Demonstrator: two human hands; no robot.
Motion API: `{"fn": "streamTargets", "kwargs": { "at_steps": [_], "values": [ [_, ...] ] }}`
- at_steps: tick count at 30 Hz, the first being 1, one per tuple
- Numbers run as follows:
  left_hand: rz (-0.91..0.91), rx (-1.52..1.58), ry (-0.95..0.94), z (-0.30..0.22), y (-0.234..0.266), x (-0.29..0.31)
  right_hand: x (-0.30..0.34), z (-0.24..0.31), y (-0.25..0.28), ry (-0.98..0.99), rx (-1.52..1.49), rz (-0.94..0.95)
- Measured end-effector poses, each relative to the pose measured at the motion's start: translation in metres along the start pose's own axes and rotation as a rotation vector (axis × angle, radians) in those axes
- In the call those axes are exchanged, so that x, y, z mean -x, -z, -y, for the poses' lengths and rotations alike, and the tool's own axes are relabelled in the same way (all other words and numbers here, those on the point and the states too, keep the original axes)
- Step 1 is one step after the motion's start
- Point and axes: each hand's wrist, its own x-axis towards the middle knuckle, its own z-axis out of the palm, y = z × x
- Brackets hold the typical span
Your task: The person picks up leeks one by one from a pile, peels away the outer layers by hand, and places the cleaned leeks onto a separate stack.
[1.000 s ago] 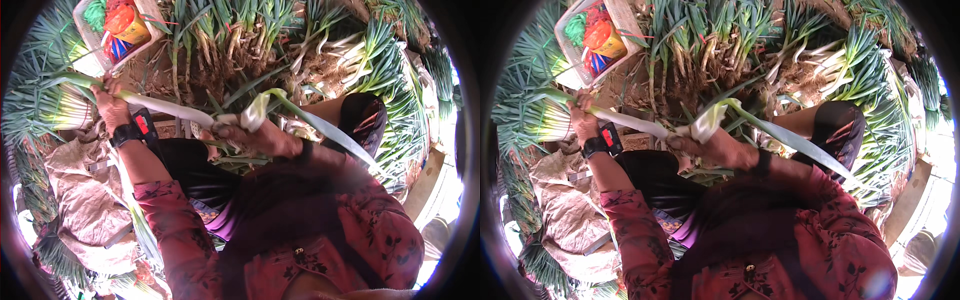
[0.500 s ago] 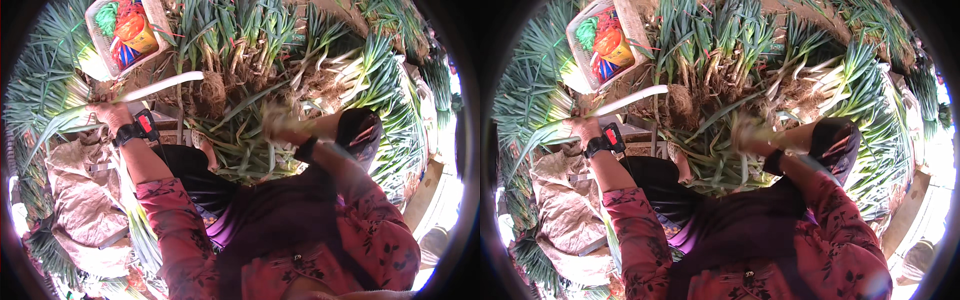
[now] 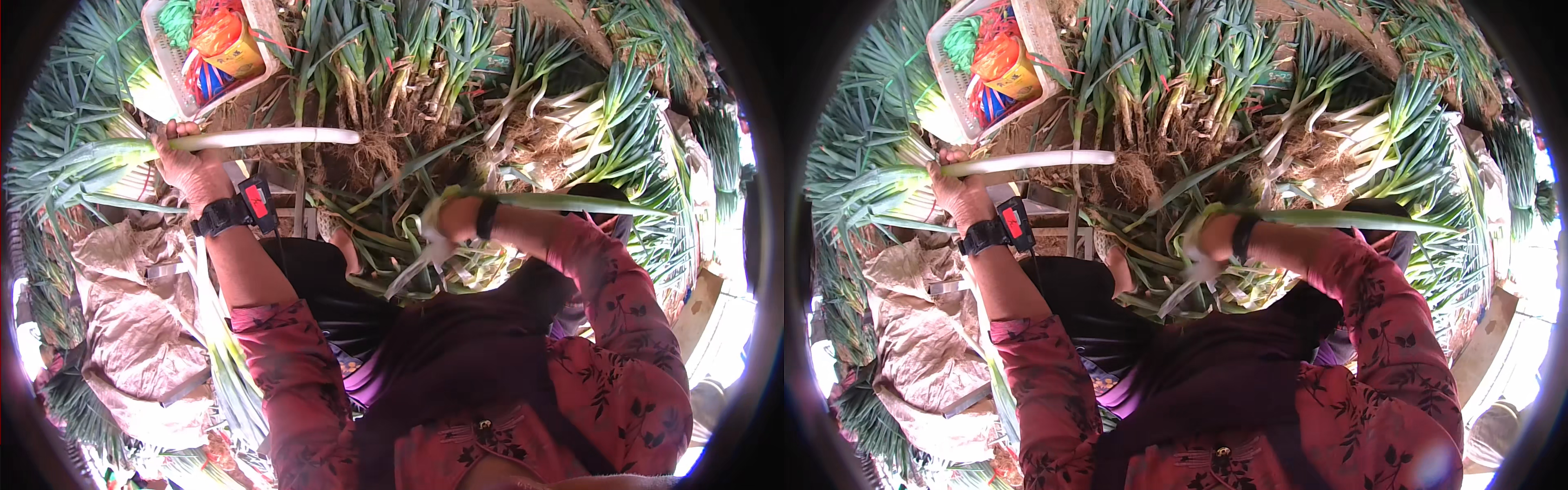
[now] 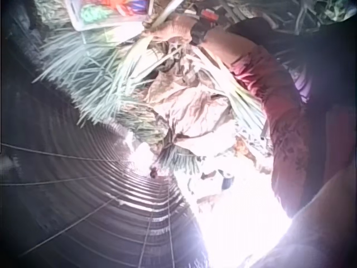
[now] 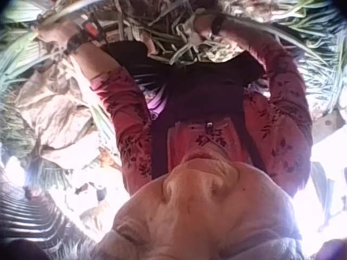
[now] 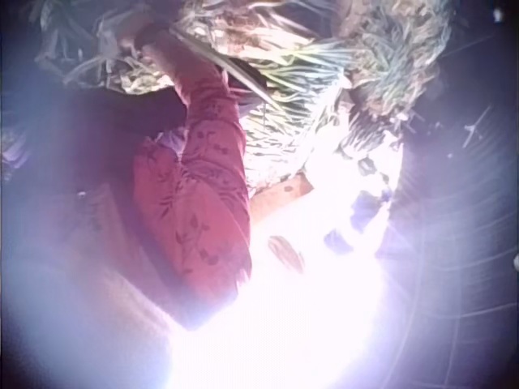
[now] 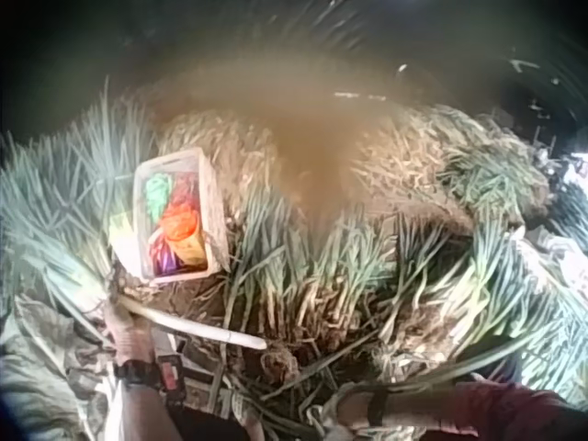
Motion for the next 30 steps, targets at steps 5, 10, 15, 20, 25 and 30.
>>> {"fn": "streamTargets", "kwargs": {
  "at_steps": [5,10,15,20,25,30],
  "values": [
    [-0.059,-0.121,-0.018,-0.009,-0.015,0.025,0.007,0.003,0.026,0.219,-0.452,-0.216],
    [-0.038,-0.171,0.053,0.005,-0.023,0.026,0.0,-0.009,0.016,0.12,-0.807,-0.369],
    [0.176,-0.193,-0.106,0.023,-0.027,0.034,-0.012,-0.043,-0.055,0.034,0.228,-0.059],
    [0.354,-0.053,0.097,0.037,-0.019,0.033,0.004,-0.011,0.019,0.014,-0.086,-1.347],
    [0.462,-0.245,0.11,0.082,-0.05,0.081,-0.039,-0.002,0.023,0.314,-0.547,-1.118],
    [0.791,-0.484,0.251,0.107,-0.103,0.158,-0.032,0.001,-0.015,0.135,-0.939,-1.187]
  ]
}}
